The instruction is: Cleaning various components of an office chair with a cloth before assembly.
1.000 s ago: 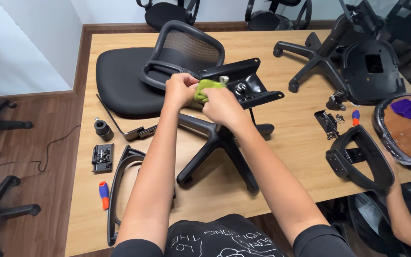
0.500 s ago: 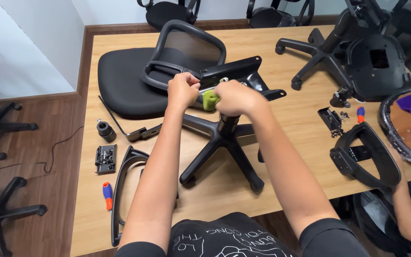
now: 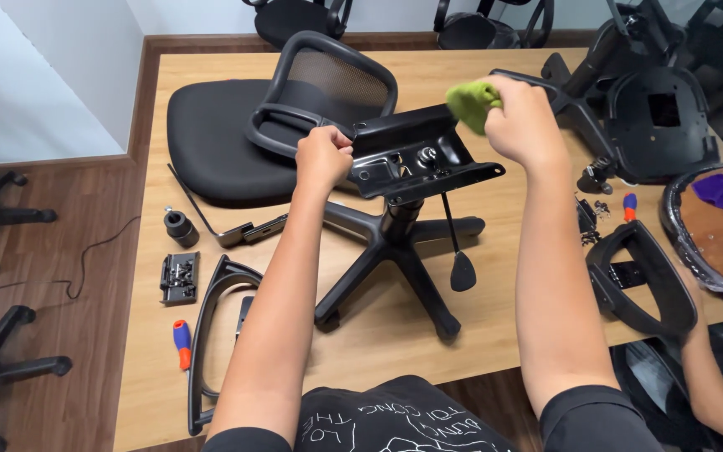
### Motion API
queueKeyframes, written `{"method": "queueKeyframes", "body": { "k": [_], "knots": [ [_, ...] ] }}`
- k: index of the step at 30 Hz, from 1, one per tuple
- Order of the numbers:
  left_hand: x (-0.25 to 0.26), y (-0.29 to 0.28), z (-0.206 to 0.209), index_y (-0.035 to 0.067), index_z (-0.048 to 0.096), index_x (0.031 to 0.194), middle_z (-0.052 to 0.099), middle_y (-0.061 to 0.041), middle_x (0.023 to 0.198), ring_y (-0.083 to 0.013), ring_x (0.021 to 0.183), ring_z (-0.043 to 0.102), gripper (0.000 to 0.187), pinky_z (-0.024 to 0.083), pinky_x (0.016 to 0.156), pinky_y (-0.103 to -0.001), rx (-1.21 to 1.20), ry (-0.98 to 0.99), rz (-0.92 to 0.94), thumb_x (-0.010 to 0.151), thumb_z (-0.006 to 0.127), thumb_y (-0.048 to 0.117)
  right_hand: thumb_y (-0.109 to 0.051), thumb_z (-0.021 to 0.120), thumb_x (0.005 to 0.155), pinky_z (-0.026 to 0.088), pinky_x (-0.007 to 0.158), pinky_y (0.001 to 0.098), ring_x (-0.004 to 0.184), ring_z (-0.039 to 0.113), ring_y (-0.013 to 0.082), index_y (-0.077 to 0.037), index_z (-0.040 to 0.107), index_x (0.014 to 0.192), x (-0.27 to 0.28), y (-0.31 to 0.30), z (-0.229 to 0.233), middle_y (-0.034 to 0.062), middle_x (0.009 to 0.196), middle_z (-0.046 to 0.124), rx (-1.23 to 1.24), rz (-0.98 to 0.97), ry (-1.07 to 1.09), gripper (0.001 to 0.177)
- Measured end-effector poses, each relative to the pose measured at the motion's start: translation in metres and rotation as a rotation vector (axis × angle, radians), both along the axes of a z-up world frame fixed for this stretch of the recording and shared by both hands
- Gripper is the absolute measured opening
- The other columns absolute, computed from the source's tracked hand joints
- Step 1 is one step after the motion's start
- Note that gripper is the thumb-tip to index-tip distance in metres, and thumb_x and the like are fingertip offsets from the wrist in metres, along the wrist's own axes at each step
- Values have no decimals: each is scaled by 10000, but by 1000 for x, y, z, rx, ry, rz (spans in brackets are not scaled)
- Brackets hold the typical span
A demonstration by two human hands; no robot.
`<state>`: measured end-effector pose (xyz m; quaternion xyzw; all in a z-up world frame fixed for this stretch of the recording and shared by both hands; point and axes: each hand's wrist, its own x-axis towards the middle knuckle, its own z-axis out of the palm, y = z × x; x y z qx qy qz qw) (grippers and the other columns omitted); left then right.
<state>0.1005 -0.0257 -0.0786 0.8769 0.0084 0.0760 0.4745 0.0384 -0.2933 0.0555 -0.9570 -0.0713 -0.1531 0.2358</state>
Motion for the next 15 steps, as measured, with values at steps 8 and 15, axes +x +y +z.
{"method": "queueKeyframes", "body": {
  "k": [8,15],
  "knots": [
    [1,-2,-5,92,771,900,773,-122,881,-280,872,765,84,582,824,-378,0,-35,-14,820,780,116,67,504,822,496,953,485,1106,638,435,-101,668,1308,15,-1,-66,241,1226,672,-153,-8,37,540],
    [-3,-2,0,84,758,883,765,-138,873,-308,881,752,82,572,834,-398,38,-44,21,803,765,101,55,536,767,489,975,471,1118,626,421,-204,638,1389,3,-5,-62,214,1227,683,-212,36,308,681]
  ]
}}
